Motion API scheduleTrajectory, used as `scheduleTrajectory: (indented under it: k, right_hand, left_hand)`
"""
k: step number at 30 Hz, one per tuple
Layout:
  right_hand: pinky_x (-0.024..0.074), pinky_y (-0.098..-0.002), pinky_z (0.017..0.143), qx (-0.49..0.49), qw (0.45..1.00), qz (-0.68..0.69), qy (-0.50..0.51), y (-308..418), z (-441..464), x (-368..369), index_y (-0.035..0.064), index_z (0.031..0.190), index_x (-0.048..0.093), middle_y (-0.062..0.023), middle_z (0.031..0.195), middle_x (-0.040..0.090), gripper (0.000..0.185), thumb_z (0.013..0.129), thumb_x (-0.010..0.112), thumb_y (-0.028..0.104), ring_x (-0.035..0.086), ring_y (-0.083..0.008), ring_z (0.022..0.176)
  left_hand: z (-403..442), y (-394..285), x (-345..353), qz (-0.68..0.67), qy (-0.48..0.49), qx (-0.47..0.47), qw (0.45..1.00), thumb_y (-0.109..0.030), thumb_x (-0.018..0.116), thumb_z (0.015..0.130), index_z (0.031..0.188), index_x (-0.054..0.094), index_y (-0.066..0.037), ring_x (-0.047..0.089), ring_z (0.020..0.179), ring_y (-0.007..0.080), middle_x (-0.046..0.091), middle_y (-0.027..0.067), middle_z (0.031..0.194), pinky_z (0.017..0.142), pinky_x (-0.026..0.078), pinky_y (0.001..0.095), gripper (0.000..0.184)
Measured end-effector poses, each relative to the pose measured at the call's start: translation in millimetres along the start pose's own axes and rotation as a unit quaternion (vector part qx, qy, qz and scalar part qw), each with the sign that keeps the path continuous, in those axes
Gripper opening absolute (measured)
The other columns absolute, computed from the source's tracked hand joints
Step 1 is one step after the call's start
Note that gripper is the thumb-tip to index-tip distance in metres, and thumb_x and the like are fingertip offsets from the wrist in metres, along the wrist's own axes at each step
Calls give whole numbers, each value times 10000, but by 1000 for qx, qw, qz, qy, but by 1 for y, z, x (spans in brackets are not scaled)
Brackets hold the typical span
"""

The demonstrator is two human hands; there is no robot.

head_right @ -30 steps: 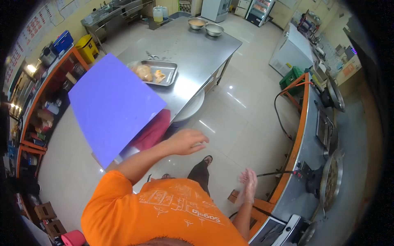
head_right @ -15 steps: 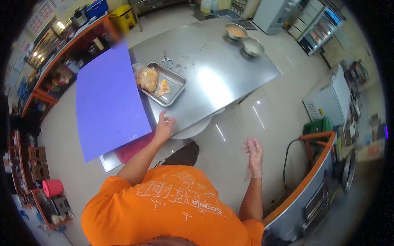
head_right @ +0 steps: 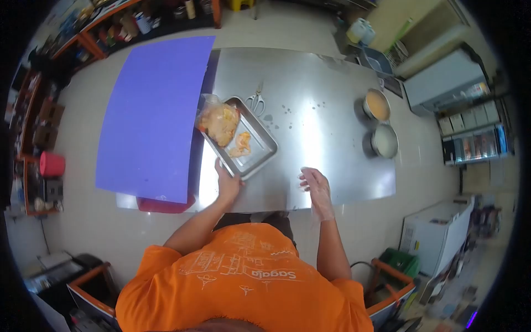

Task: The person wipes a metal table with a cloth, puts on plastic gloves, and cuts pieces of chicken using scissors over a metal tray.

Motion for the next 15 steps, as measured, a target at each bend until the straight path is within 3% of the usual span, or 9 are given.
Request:
scheduleTrajectory:
  k: [3, 6, 9, 11, 15]
  right_hand:
    - [510, -338, 767, -101, 981, -139, 93, 24, 92, 20, -28, 1120, 670, -106, 899, 691, 386, 1008, 550, 322, 647, -202, 805]
    - [509, -404, 775, -250, 924, -255, 140, 53, 178, 51, -24, 1028, 657, -185, 881, 677, 325, 1004, 518, 268, 662, -308, 824]
    - [499, -493, 796, -407, 840, -322, 160, 62, 260, 103, -15, 960, 647, -239, 926, 674, 296, 999, 462, 213, 655, -411, 866]
    - [503, -472, 797, -405, 812, -374, 193, 53, 308, 145, -10, 979, 668, -236, 921, 685, 350, 966, 515, 305, 647, -435, 886]
    - [529, -476, 866, -275, 820, -458, 203, 53, 309, 180, 14, 998, 700, -228, 1034, 706, 357, 911, 572, 335, 670, -425, 992]
  left_hand:
    - [-39, 26, 29, 47, 39, 18, 998, 36, 605, 906, 1586, 21, -92, 678, 845, 213, 669, 161, 1111, 714, 558, 337, 906]
    - [-77, 54, 54, 30, 190, -76, 978, -20, 628, 926, 1549, 246, -42, 646, 860, 157, 656, 122, 1046, 761, 539, 308, 731]
    - [-98, 26, 48, 121, 38, 20, 992, -104, 614, 961, 1454, 448, -39, 634, 841, 137, 668, 90, 978, 769, 526, 299, 524]
    - [-108, 10, 41, 118, -68, 2, 991, -112, 629, 961, 1409, 498, -40, 624, 831, 126, 657, 72, 969, 760, 517, 285, 472]
    - [-130, -10, 33, 17, -201, -25, 979, -132, 648, 966, 1360, 546, -44, 605, 813, 111, 646, 37, 950, 736, 501, 265, 417]
Point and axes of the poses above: each hand's wrist, its own z-axis towards the middle knuckle, its own x-axis out of the palm, y = z × x, the point moved 4 cm from there along z, towards the middle knuckle
